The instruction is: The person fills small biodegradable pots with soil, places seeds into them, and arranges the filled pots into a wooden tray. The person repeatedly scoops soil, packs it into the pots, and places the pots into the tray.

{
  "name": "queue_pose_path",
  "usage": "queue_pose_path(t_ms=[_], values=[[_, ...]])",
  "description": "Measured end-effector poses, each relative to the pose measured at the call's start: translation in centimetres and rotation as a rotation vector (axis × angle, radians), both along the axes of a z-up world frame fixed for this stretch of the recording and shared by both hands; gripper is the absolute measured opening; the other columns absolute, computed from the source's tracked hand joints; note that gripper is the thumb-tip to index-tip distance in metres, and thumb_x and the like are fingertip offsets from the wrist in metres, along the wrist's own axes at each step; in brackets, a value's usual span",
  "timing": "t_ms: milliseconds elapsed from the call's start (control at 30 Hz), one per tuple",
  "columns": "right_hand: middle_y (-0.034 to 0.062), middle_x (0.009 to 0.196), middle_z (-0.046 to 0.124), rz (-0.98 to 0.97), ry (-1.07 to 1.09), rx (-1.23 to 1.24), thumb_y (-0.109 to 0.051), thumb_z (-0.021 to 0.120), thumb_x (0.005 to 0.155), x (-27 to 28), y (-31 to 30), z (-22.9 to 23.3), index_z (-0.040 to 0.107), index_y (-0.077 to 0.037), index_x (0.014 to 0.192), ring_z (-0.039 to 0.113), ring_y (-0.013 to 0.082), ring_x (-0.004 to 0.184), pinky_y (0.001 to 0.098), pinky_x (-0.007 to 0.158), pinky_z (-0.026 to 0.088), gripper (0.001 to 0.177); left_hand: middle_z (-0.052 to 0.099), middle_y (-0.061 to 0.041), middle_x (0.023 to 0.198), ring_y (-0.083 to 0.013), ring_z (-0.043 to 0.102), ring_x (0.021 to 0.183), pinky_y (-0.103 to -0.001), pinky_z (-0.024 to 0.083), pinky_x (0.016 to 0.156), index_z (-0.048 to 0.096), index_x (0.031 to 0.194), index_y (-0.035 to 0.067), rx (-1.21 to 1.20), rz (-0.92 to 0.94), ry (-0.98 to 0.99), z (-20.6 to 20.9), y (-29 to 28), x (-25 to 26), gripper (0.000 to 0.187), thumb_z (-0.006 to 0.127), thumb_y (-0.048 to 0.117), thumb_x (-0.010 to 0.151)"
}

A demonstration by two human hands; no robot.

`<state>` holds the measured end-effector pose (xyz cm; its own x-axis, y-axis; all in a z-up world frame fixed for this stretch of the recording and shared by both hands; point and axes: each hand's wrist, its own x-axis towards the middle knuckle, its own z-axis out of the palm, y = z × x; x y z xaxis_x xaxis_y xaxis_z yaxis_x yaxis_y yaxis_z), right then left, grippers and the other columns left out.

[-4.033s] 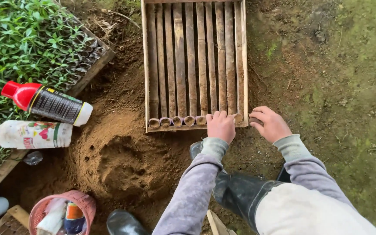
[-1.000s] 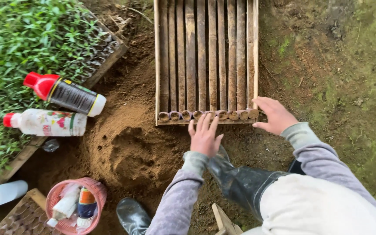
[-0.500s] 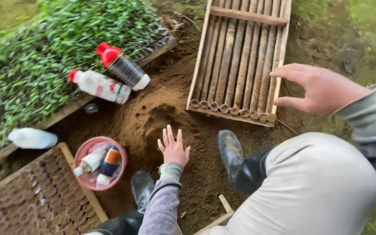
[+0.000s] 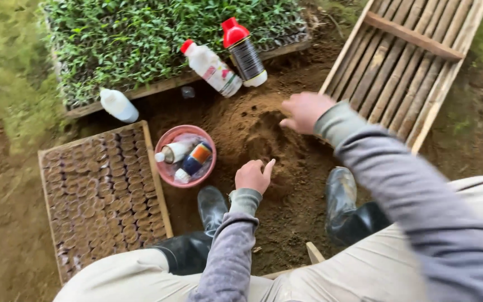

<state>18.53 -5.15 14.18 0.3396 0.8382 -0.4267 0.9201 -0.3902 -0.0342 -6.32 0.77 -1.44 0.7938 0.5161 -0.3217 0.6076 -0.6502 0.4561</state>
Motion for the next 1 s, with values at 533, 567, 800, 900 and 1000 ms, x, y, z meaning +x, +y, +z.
queue_pose_path(t_ms=[533, 567, 800, 900, 1000], values=[[0.0278, 0.167, -0.002, -0.989, 0.591, -0.137, -0.066, 0.068, 0.087, -16.6, 2.8, -10.2, 0.003, -0.007, 0.165, 0.007, 0.0541, 0.153, 0.0625, 0.114, 0.043, 0.118, 0.069, 0.003, 0.101, -0.0226, 0.071, 0.105, -0.043, 0.058, 0.093, 0.071, 0.107, 0.025, -0.026, 0.390, 0.050, -2.4, 15.3, -2.3, 0.038, 0.056, 0.056, 0.091], [0.0285, 0.167, -0.005, -1.000, 0.555, -0.178, -0.069, 0.069, 0.085, -16.9, 3.2, -10.2, -0.002, -0.005, 0.165, 0.006, 0.0545, 0.153, 0.0645, 0.113, 0.041, 0.124, 0.065, 0.002, 0.106, -0.0227, 0.069, 0.107, -0.040, 0.057, 0.092, 0.069, 0.107, 0.024, 0.059, 0.458, -0.001, -3.7, 15.7, -3.0, 0.031, 0.059, 0.050, 0.091], [0.0318, 0.166, -0.014, -0.987, 0.501, -0.336, -0.077, 0.071, 0.080, -16.9, 5.1, -10.6, -0.012, 0.000, 0.163, -0.003, 0.0560, 0.152, 0.0681, 0.115, 0.034, 0.141, 0.058, -0.009, 0.127, -0.0332, 0.055, 0.122, -0.048, 0.046, 0.097, 0.067, 0.125, 0.014, 0.296, 0.446, 0.002, -2.8, 15.9, -2.1, 0.036, 0.057, 0.023, 0.091], [0.0327, 0.166, -0.016, -0.994, 0.537, -0.356, -0.079, 0.070, 0.080, -16.7, 5.5, -9.8, -0.013, 0.002, 0.162, -0.005, 0.0560, 0.152, 0.0673, 0.117, 0.032, 0.142, 0.058, -0.008, 0.140, -0.0320, 0.048, 0.130, -0.051, 0.038, 0.103, 0.073, 0.120, 0.015, 0.398, 0.331, 0.101, -2.7, 17.0, -1.9, 0.038, 0.052, 0.016, 0.088], [0.0341, 0.164, -0.018, -1.012, 0.546, -0.317, -0.081, 0.073, 0.075, -16.7, 4.8, -12.9, -0.015, 0.001, 0.161, -0.005, 0.0583, 0.151, 0.0716, 0.113, 0.031, 0.148, 0.056, -0.002, 0.143, -0.0310, 0.036, 0.138, -0.056, 0.028, 0.102, 0.073, 0.106, 0.018, 0.436, 0.230, 0.248, -5.6, 18.4, -2.6, 0.032, 0.051, 0.022, 0.083]])
